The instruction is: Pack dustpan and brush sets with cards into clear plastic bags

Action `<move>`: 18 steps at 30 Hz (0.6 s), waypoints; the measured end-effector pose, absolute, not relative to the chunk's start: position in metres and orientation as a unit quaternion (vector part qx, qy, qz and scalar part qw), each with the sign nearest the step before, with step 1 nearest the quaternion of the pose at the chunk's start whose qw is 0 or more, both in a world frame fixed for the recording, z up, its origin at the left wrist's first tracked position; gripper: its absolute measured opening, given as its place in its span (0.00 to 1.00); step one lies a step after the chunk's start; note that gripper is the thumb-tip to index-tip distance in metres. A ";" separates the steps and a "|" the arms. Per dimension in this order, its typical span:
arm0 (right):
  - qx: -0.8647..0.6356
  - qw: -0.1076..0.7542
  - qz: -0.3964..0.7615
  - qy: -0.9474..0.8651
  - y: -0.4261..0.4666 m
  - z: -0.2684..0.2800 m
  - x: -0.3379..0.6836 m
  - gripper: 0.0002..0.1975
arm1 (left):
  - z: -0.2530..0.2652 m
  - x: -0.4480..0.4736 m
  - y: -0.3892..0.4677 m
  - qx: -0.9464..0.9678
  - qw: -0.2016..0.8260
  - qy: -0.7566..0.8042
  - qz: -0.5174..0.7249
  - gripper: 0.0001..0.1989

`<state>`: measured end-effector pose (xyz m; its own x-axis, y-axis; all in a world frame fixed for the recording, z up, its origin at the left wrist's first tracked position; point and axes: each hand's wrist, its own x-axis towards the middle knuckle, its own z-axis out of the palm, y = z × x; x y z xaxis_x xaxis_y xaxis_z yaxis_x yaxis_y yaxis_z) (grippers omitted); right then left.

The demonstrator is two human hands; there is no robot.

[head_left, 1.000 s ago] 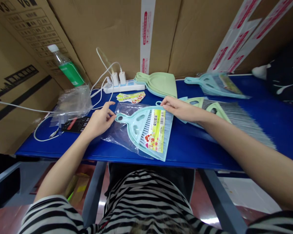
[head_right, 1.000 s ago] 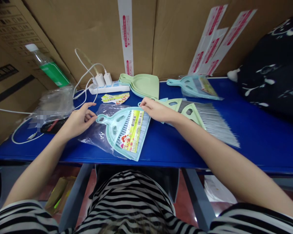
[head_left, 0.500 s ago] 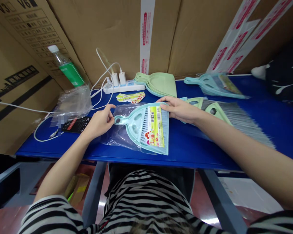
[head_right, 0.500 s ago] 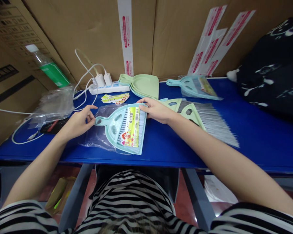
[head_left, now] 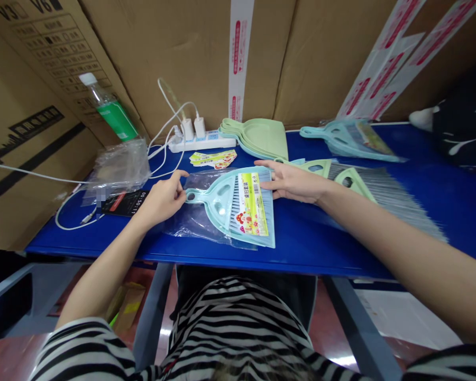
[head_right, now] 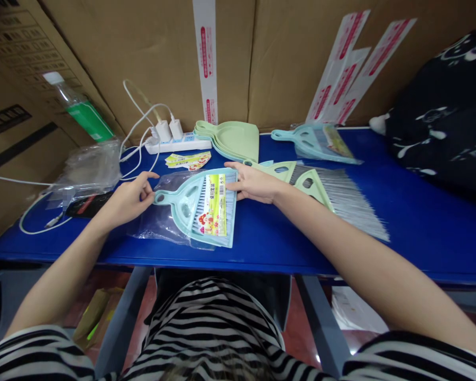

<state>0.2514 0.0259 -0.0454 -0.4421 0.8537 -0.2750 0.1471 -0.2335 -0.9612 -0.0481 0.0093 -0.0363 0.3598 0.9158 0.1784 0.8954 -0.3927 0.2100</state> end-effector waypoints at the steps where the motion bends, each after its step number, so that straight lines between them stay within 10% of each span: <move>1: -0.456 0.276 0.641 -0.553 0.026 -0.046 0.251 0.37 | -0.036 -0.048 0.009 0.823 0.038 0.552 0.132 0.21; 18: -0.493 0.287 0.600 -0.561 0.027 -0.047 0.250 0.15 | -0.033 -0.046 0.008 0.817 0.026 0.564 0.121 0.21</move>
<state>0.2499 0.0266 -0.0467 -0.3487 0.8977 -0.2693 0.2079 -0.2061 -0.9562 -0.0462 0.0078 -0.0334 0.3354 0.9267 0.1696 0.9143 -0.3636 0.1786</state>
